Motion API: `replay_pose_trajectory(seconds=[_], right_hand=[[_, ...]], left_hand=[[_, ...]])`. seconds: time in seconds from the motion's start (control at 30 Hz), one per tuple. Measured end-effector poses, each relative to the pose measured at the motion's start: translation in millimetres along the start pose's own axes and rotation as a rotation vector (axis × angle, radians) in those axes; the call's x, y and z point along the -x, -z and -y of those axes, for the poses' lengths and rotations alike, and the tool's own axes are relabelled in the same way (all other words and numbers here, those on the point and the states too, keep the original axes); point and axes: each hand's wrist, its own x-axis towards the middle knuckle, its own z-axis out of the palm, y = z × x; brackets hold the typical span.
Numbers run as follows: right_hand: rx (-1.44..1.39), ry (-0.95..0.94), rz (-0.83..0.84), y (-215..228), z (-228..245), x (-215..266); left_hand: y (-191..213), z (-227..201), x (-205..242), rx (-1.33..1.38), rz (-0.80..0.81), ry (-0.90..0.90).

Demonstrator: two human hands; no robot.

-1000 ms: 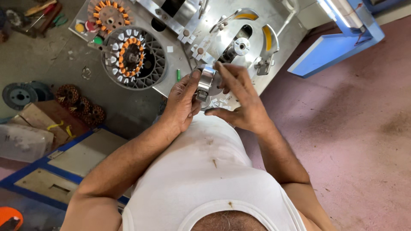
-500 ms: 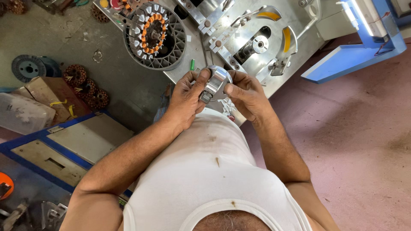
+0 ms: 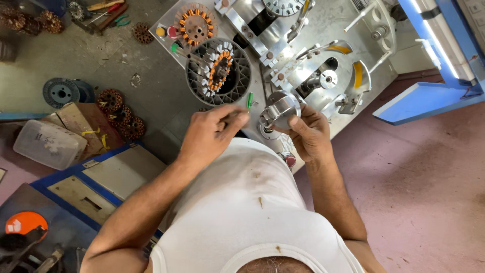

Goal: The person handles a motor stator and a cylindrical metal housing, placing them into a machine jig. They use a small metal tool to adjust the stator within the jig and operate the machine's control panel. The person then removes the stator and continues to manipulate the housing and stator by hand.

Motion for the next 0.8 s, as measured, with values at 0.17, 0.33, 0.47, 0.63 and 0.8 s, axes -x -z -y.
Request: replay_pose_trajectory(seconds=[0.17, 0.33, 0.47, 0.63, 0.8], right_hand=[[0.141, 0.153, -0.139, -28, 8, -26], [0.257, 0.248, -0.213, -66, 10, -50], [0.351, 0.237, -0.305, -88, 11, -62], [0.334, 0.238, -0.341, -100, 10, -65], [0.331, 0.275, -0.393, -94, 7, -58]], left_hand=[[69, 30, -22, -0.127, -0.267, 0.011], [93, 67, -73, -0.65, -0.233, -0.454], [105, 83, -115, -0.83, -0.063, -0.535], [116, 86, -134, -0.857, 0.094, -0.611], [119, 76, -134, -0.798, 0.077, -0.851]])
